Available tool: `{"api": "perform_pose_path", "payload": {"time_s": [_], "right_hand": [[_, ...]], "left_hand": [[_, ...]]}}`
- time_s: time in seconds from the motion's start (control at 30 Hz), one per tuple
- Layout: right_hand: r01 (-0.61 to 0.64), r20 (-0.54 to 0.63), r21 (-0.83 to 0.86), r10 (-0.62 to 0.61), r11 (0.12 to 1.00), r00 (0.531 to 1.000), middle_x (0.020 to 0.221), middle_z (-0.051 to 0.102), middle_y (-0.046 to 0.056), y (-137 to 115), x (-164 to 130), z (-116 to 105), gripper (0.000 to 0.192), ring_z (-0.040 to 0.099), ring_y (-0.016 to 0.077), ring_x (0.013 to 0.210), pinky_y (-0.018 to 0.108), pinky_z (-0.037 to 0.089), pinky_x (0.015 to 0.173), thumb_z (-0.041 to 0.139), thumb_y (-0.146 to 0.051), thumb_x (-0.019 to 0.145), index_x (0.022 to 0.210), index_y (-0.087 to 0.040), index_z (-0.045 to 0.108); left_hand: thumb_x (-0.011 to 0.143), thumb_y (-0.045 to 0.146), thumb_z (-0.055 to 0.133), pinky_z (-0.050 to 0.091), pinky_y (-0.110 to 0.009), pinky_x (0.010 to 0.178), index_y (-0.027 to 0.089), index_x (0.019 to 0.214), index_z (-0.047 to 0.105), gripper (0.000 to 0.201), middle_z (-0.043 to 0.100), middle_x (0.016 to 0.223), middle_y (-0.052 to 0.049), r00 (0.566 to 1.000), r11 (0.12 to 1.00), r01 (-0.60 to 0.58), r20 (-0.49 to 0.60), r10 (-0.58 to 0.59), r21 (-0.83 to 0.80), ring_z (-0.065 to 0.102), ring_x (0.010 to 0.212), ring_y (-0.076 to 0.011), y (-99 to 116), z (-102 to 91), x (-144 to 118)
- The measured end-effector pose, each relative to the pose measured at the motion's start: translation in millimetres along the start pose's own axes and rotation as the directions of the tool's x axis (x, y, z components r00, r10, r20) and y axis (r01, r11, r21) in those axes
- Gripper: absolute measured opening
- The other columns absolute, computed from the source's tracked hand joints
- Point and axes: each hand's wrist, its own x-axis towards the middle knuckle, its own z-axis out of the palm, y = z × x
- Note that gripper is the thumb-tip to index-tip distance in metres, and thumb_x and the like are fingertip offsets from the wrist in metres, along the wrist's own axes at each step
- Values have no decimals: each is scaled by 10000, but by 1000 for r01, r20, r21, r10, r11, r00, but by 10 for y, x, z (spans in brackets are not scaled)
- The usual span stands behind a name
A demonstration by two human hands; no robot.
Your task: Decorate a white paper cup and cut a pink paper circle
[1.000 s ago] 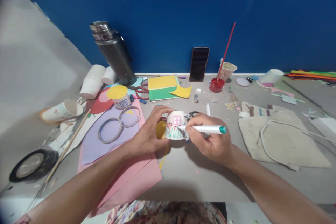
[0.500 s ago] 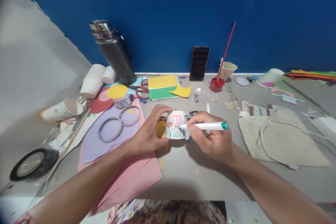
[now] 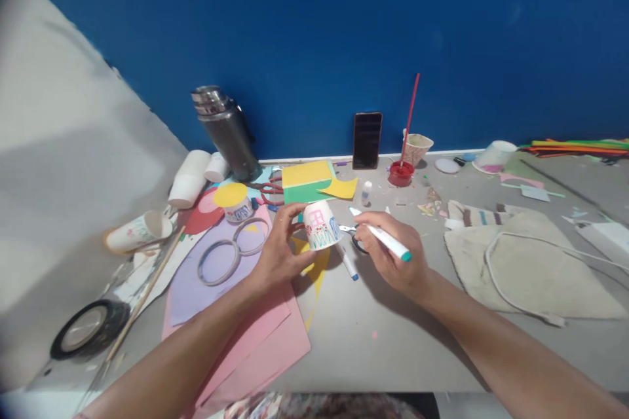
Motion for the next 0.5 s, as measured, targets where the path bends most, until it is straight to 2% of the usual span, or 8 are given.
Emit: {"api": "perform_pose_path", "payload": {"time_s": [0.1,0.17,0.37,0.5], "right_hand": [[133,43,-62,-130,989,991,888,825,47,41,-12,45,125,796,214,732,304,611,669,613,-214,1008,1091,-230,705],[170,69,-73,-165,983,984,927,835,57,69,-30,80,145,810,236,787,322,621,693,604,-209,1010,1102,-245,710],[228,85,-119,-219,966,972,907,820,80,172,-73,164,158,799,213,782,292,594,690,578,-244,1042,1101,-187,713],[239,99,-136,-227,961,969,925,818,75,210,-77,188,159,795,198,810,276,579,711,563,-238,1054,1112,-184,701]], "left_hand": [[752,161,796,547,-514,1091,278,1355,488,687,516,1397,-107,999,998,6,-36,-4,59,543,1341,-302,-32,-28,12],[732,146,819,538,-520,1094,286,1338,494,702,513,1379,-96,999,996,22,-34,-20,89,542,1327,-298,-56,-44,17],[706,201,886,557,-516,1047,271,1296,522,697,532,1275,-68,997,986,58,-60,-49,157,574,1234,-282,-77,-54,27],[711,208,879,561,-522,1051,287,1302,514,699,523,1296,-69,996,993,48,-80,-40,108,577,1249,-278,-79,-28,26]]}}
